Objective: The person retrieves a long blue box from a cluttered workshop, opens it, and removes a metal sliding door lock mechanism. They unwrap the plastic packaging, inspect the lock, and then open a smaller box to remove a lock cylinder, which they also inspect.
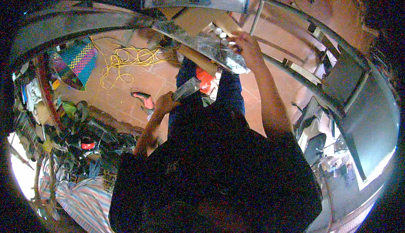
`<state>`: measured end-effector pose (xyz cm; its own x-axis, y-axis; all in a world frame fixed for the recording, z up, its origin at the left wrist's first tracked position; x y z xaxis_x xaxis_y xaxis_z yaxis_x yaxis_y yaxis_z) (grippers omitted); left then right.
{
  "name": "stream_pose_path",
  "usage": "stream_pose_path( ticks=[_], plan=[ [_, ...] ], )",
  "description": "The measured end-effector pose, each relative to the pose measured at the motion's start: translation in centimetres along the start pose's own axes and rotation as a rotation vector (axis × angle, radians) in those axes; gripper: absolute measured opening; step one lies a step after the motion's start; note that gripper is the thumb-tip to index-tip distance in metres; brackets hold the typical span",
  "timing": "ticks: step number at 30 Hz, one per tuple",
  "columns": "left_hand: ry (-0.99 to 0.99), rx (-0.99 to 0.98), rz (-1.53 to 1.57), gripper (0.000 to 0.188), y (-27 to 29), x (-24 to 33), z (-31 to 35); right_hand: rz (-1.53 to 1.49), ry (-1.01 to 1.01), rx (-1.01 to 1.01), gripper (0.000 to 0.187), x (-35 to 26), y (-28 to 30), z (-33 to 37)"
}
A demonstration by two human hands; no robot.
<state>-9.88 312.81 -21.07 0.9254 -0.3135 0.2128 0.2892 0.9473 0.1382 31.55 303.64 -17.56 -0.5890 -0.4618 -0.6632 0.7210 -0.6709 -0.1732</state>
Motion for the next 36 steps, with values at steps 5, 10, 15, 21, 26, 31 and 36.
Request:
stream_pose_path(
  ticks=[5, 10, 15, 21, 26, 31, 36],
  plan=[
    [-0.021, 0.068, 0.076, 0.072, -2.1, -2.5, -1.3, 0.299, 0.039, 0.052, 0.031, -3.7, -2.6, -8.0],
    [-0.086, 0.134, 0.207, 0.071, -3.5, -3.6, -1.3, 0.555, 0.341, 0.205, 0.032, -6.6, -5.1, -14.8],
    [-0.019, 0.141, 0.223, 0.066, -4.1, -4.7, -1.5, 0.410, 0.177, 0.227, 0.032, -5.9, -5.1, -17.9],
    [-0.057, 0.136, 0.294, 0.066, -4.2, -5.6, -2.0, 0.833, 0.292, 0.365, 0.033, -5.7, -3.4, -18.8],
    [-0.051, 0.132, 0.281, 0.069, -4.4, -6.0, -2.1, 1.051, 0.382, 0.419, 0.037, -5.5, -2.9, -19.1],
    [-0.060, 0.117, 0.263, 0.077, -4.4, -6.2, -2.1, 1.083, 0.277, 0.417, 0.042, -5.3, -3.9, -18.7],
    [-0.030, 0.084, 0.193, 0.078, -5.0, -6.7, -2.4, 1.141, 0.359, 0.309, 0.045, -5.8, -6.0, -17.9]
  ],
)
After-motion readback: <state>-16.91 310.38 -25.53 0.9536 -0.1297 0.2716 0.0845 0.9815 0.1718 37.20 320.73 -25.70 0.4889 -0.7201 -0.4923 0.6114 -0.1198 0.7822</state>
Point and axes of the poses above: each hand's wrist, its own z-axis away from the middle knuckle, its own y-axis out of the back of the hand, x = y × z, the point moved 6 cm from there along -z, towards the middle knuckle, and after that the axes turned 5 degrees about -x, right-handed, at the moved point
